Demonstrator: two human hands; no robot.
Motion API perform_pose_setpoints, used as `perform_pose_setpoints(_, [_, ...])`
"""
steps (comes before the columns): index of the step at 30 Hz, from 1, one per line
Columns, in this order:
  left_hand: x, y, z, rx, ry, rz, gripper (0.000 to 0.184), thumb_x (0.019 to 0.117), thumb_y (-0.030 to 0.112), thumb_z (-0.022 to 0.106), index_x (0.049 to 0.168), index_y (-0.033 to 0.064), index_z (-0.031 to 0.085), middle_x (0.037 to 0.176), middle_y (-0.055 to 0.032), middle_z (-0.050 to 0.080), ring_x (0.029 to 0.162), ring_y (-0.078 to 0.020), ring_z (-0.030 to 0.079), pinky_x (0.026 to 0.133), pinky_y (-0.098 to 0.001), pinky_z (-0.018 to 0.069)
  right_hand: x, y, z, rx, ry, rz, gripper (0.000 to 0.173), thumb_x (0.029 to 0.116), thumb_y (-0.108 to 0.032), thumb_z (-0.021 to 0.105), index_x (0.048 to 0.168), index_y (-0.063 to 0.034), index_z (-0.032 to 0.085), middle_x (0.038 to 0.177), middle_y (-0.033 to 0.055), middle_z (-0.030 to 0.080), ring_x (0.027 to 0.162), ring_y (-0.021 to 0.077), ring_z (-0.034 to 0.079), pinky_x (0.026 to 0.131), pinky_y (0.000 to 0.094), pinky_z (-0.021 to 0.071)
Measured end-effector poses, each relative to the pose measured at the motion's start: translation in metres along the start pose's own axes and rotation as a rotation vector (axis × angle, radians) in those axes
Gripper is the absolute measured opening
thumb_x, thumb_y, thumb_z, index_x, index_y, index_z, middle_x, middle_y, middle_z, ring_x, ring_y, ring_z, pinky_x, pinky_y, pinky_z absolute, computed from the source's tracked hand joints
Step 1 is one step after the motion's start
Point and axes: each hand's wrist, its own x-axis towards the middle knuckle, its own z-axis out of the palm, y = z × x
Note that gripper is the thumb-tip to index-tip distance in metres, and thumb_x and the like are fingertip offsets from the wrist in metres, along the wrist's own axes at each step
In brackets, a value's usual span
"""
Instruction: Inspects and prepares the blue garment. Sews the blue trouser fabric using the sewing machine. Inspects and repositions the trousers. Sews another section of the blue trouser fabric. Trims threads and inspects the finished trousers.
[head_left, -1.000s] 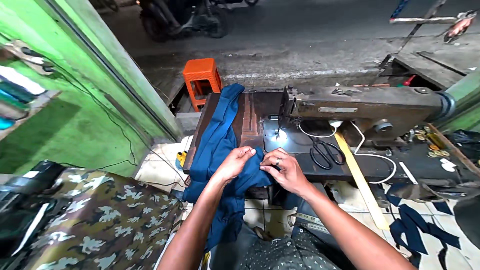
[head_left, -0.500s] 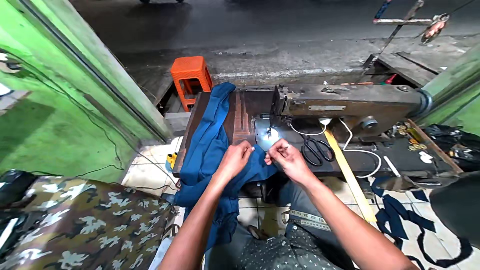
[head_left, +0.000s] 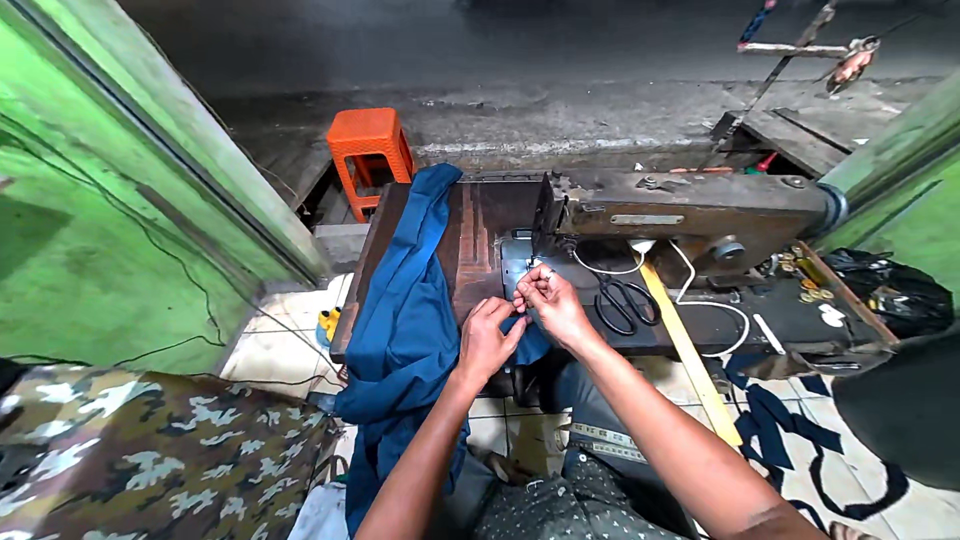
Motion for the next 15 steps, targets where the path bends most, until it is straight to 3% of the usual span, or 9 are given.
perform_pose_setpoints(3, [0.001, -0.008, 0.003, -0.003, -0.037, -0.071, 0.017, 0.0949, 0.012, 0.065, 0.096, 0.0029, 0.079, 0.095, -0.013, 0.075, 0.088, -0.0233, 0.073, 0.084, -0.0402, 0.0604, -0.009, -0.001, -0.007, -0.218, -0.045, -0.098, 0.011, 0.1021, -0.01, 0.06, 0.106, -0.0017, 0.067, 0.096, 0.0062, 0.076, 0.086, 0.0131, 0.075, 0.084, 0.031, 0.063])
perform_pose_setpoints(5, [0.003, -0.013, 0.0, 0.014, -0.064, -0.12, 0.019, 0.0994, 0.018, 0.064, 0.101, 0.0071, 0.08, 0.098, -0.0103, 0.077, 0.091, -0.0217, 0.075, 0.087, -0.04, 0.0604, -0.026, -0.001, -0.029, -0.61, -0.021, -0.195, 0.023, 0.1041, -0.018, 0.056, 0.11, -0.0033, 0.073, 0.105, 0.0076, 0.075, 0.095, 0.0152, 0.073, 0.089, 0.0329, 0.0605])
perform_pose_setpoints(6, [0.003, -0.015, -0.002, 0.006, -0.073, -0.148, 0.021, 0.101, 0.02, 0.062, 0.103, 0.0079, 0.08, 0.098, -0.009, 0.077, 0.09, -0.0201, 0.075, 0.087, -0.039, 0.0605, -0.037, 0.001, -0.044, -0.815, 0.014, -0.189, 0.026, 0.1044, -0.02, 0.055, 0.111, -0.003, 0.073, 0.108, 0.0116, 0.074, 0.099, 0.0217, 0.072, 0.091, 0.0384, 0.059])
perform_pose_setpoints(8, [0.004, -0.016, -0.005, -0.058, -0.073, -0.22, 0.023, 0.1033, 0.021, 0.059, 0.105, 0.0065, 0.077, 0.095, -0.0069, 0.077, 0.085, -0.0156, 0.075, 0.084, -0.0343, 0.0612, -0.052, 0.008, -0.08, -1.076, 0.081, -0.007, 0.032, 0.1056, -0.021, 0.054, 0.122, 0.0042, 0.068, 0.123, 0.0254, 0.066, 0.117, 0.041, 0.064, 0.102, 0.0532, 0.0513])
perform_pose_setpoints(10, [0.004, -0.016, -0.006, -0.125, -0.047, -0.273, 0.022, 0.1038, 0.017, 0.058, 0.105, 0.0042, 0.075, 0.093, -0.0066, 0.076, 0.081, -0.0134, 0.074, 0.081, -0.0312, 0.0621, -0.056, 0.019, -0.109, -1.189, 0.136, 0.183, 0.04, 0.1045, -0.017, 0.056, 0.135, 0.0092, 0.058, 0.135, 0.0337, 0.057, 0.128, 0.0507, 0.054, 0.107, 0.0594, 0.0457])
perform_pose_setpoints(12, [0.002, -0.018, -0.003, -0.151, -0.021, -0.273, 0.02, 0.1034, 0.015, 0.058, 0.105, 0.0033, 0.075, 0.093, -0.0077, 0.075, 0.08, -0.0136, 0.074, 0.078, -0.0309, 0.0627, -0.052, 0.024, -0.123, -1.275, 0.098, 0.337, 0.043, 0.1049, -0.014, 0.055, 0.142, 0.0086, 0.051, 0.134, 0.035, 0.056, 0.128, 0.0509, 0.055, 0.105, 0.0595, 0.0464])
perform_pose_setpoints(15, [0.0, -0.023, 0.002, -0.155, -0.002, -0.231, 0.021, 0.1035, 0.016, 0.058, 0.105, 0.0035, 0.074, 0.094, -0.0085, 0.072, 0.078, -0.013, 0.071, 0.077, -0.0297, 0.0614, -0.04, 0.016, -0.127, -1.384, -0.006, 0.469, 0.042, 0.1018, -0.01, 0.052, 0.14, 0.0071, 0.052, 0.132, 0.0314, 0.058, 0.122, 0.047, 0.06, 0.099, 0.0587, 0.0503])
